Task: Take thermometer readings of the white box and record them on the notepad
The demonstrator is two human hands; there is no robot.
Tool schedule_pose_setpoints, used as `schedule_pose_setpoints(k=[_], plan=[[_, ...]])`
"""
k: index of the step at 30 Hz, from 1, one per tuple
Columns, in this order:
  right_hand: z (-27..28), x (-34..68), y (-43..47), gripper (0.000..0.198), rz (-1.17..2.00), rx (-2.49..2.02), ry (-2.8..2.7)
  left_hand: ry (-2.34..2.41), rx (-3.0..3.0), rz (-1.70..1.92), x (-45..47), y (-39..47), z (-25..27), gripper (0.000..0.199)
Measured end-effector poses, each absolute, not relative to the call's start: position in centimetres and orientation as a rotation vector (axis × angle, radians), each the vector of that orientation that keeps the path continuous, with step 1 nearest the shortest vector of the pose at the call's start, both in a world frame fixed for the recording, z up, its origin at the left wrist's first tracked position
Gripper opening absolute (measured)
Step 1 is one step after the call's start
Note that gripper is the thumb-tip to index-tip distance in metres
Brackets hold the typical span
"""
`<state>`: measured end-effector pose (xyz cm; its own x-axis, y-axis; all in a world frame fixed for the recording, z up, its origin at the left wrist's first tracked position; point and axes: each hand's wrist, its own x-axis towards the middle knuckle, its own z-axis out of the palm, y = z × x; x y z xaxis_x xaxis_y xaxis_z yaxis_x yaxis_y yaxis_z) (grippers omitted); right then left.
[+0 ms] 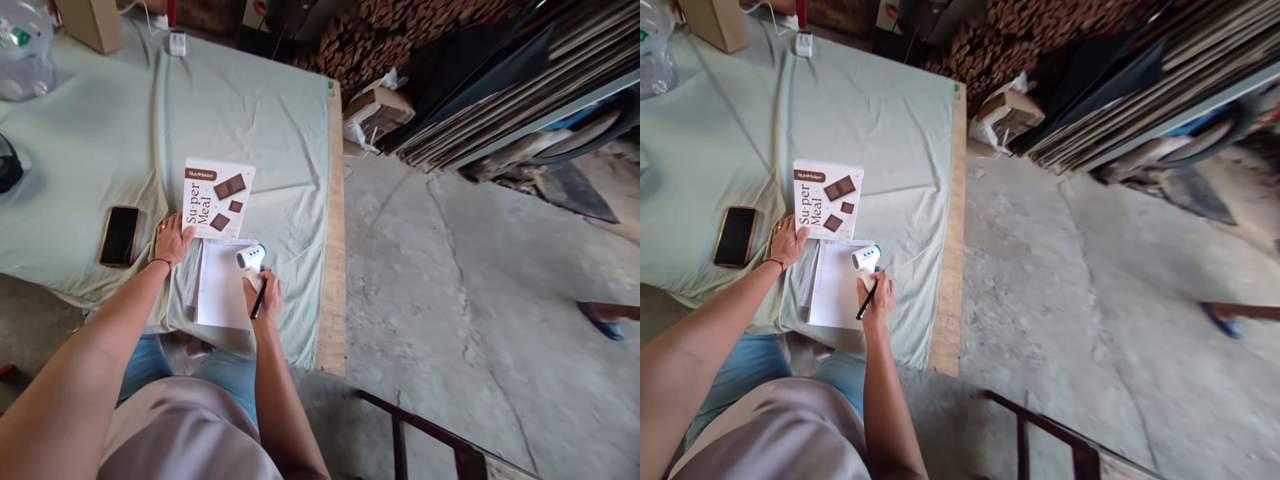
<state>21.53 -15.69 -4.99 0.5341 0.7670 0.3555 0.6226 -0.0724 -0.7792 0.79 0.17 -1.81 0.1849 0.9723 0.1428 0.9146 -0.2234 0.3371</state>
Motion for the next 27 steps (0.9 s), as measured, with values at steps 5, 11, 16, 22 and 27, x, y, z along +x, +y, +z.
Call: schedule_pose_setpoints(k=[5, 11, 16, 22, 27], plan=[[-3.8, 20.9, -16.6, 0.030, 0.096, -1.740, -1.222, 1.822, 2.276, 0.495, 1.0, 0.1, -2.1, 0.068], [-2.7, 15.5, -18.3, 0.021, 0.595, -1.529, -1.195, 1.814, 2.275, 0.481, 1.2, 0.2, -2.1, 0.076], [-4.4, 13.3, -18.5, 0.013, 0.573, -1.545, -1.285, 1.808, 2.280, 0.500, 1.2, 0.2, -2.2, 0.076], [-5.0, 13.2, -18.3, 0.013, 0.483, -1.544, -1.347, 1.814, 2.287, 0.522, 1.3, 0.1, -2.4, 0.077], [-4.9, 13.1, -18.3, 0.015, 0.446, -1.575, -1.428, 1.818, 2.292, 0.515, 1.3, 0.2, -2.5, 0.077]])
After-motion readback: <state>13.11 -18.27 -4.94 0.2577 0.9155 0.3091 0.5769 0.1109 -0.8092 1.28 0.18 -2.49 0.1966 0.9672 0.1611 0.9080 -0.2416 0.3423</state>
